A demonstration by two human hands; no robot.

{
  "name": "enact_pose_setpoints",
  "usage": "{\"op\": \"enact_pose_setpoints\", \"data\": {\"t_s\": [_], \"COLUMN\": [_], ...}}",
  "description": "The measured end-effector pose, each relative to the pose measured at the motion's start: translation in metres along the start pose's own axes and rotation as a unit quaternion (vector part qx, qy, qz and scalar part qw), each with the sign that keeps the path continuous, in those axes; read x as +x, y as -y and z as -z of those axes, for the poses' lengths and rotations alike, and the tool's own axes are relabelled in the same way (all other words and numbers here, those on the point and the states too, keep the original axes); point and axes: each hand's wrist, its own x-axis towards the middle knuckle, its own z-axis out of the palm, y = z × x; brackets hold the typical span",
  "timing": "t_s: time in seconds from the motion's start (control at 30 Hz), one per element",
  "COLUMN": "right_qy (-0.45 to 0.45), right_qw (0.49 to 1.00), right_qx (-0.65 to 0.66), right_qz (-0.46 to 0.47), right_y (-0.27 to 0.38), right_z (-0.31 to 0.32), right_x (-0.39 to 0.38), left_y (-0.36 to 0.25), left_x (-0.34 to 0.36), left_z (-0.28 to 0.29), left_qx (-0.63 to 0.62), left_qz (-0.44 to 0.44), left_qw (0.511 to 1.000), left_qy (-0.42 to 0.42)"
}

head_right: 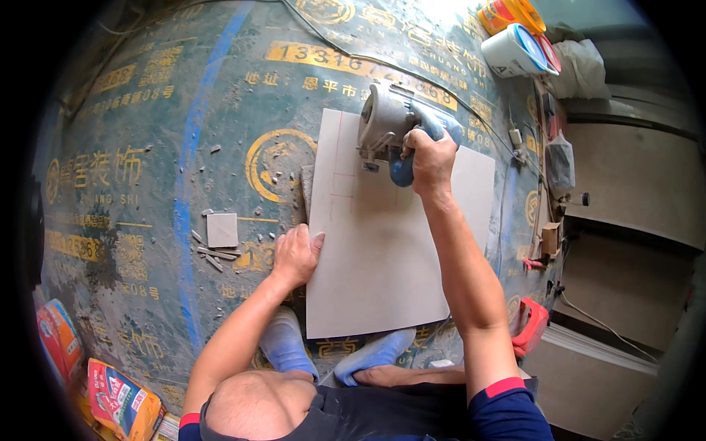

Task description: The person cuts a tile using a circular saw, wipes the tile surface, and uses a suction cup tool to position and install the tile onto a wall.

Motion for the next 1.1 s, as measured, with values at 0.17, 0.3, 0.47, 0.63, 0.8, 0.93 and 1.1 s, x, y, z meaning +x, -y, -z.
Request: {"op": "enact_pose_setpoints", "data": {"t_s": [0.17,0.3,0.47,0.63,0.8,0.93,1.1], "right_qy": [-0.005,0.001,-0.009,-0.005,-0.013,-0.013,-0.01], "right_qw": [1.0,1.0,1.0,1.0,1.0,1.0,1.0], "right_qx": [-0.004,-0.008,-0.012,-0.017,-0.02,-0.02,-0.022], "right_qz": [-0.002,0.001,0.002,0.005,-0.003,0.002,-0.007], "right_y": [-0.001,-0.001,-0.002,-0.003,-0.001,-0.004,-0.006], "right_z": [0.0,0.0,0.001,0.003,0.001,0.001,0.0], "right_x": [-0.001,-0.001,-0.001,0.002,0.003,0.006,0.01], "left_y": [0.001,0.001,0.0,0.0,0.0,-0.001,0.0], "left_x": [0.0,0.0,0.001,0.0,0.0,0.0,0.0], "left_z": [0.0,-0.001,0.0,0.001,0.001,0.001,0.001], "left_qx": [-0.007,0.005,0.0,0.001,-0.003,-0.004,-0.011], "left_qz": [0.004,-0.001,0.002,0.001,-0.004,-0.001,-0.001], "left_qw": [1.0,1.0,1.0,1.0,1.0,1.0,1.0], "left_qy": [0.009,-0.007,0.012,0.008,0.001,0.003,-0.001]}}
